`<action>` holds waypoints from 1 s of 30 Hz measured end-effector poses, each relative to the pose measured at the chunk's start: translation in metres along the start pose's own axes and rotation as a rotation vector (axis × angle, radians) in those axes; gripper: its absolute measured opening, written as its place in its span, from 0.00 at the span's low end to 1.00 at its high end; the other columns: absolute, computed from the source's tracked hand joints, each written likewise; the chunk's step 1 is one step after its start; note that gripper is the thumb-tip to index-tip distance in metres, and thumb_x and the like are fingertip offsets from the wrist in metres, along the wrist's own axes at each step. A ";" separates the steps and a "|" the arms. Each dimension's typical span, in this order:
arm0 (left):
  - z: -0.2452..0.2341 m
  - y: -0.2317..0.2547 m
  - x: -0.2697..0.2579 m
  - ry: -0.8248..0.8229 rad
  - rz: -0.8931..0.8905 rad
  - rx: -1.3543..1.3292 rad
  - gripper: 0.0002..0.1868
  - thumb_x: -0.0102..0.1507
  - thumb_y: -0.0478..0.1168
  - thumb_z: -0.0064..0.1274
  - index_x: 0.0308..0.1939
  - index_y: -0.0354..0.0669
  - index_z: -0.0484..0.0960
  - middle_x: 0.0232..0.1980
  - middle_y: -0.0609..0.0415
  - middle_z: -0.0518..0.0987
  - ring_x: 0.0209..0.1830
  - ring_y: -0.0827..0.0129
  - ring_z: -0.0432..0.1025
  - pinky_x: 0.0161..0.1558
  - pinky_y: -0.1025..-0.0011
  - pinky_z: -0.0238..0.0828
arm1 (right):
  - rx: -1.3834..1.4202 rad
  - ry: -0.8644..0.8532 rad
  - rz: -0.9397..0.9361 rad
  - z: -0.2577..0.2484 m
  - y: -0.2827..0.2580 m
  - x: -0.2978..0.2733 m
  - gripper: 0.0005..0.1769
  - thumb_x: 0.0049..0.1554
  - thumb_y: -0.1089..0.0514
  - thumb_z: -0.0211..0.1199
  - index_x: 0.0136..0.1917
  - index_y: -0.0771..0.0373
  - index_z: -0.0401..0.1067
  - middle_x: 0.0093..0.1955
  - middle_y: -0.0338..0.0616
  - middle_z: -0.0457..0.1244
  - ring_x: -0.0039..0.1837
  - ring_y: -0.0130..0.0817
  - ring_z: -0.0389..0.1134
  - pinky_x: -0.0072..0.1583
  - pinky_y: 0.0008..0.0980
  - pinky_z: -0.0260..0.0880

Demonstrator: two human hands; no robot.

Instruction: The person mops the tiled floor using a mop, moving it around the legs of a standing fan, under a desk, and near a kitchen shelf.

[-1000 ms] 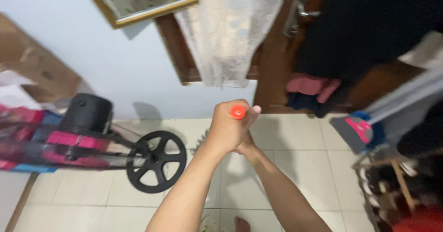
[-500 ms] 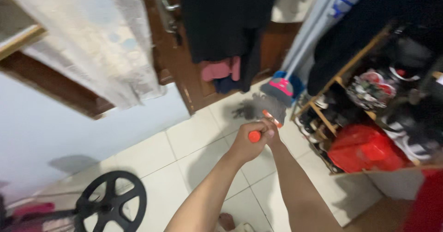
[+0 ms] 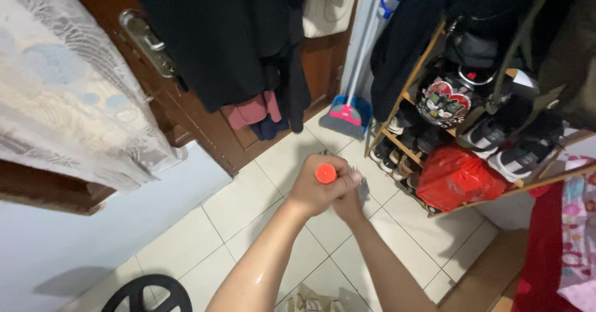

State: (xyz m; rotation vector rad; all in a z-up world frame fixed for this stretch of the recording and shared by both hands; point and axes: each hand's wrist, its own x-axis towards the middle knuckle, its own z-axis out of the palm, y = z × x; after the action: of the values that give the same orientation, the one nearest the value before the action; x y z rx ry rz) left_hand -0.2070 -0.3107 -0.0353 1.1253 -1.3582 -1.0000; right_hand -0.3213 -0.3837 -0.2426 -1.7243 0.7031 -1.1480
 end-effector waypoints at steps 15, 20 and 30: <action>0.060 -0.049 -0.036 -0.336 0.224 -0.073 0.15 0.64 0.37 0.61 0.27 0.36 0.72 0.31 0.52 0.74 0.36 0.70 0.69 0.45 0.69 0.70 | 1.254 0.680 0.400 -0.051 0.090 -0.082 0.14 0.52 0.47 0.60 0.42 0.58 0.76 0.34 0.43 0.67 0.40 0.37 0.70 0.45 0.40 0.72; 0.037 -0.019 -0.036 -0.354 0.050 -0.088 0.07 0.59 0.37 0.58 0.30 0.35 0.81 0.28 0.59 0.78 0.31 0.80 0.71 0.38 0.73 0.70 | 0.177 0.673 0.363 -0.018 0.064 -0.113 0.13 0.59 0.55 0.60 0.39 0.67 0.74 0.37 0.48 0.70 0.42 0.41 0.72 0.46 0.35 0.71; 0.100 -0.026 -0.050 -0.162 0.094 -0.073 0.11 0.62 0.37 0.57 0.26 0.37 0.75 0.25 0.61 0.72 0.28 0.79 0.64 0.32 0.74 0.65 | -0.505 0.319 0.041 -0.092 0.096 -0.105 0.05 0.50 0.61 0.66 0.40 0.64 0.80 0.41 0.43 0.72 0.46 0.36 0.72 0.64 0.42 0.67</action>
State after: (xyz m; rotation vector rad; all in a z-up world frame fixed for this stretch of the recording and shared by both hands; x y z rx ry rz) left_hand -0.3047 -0.2691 -0.0803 0.9332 -1.4774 -1.0816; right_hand -0.4448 -0.3715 -0.3579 -1.9387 1.3082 -1.3080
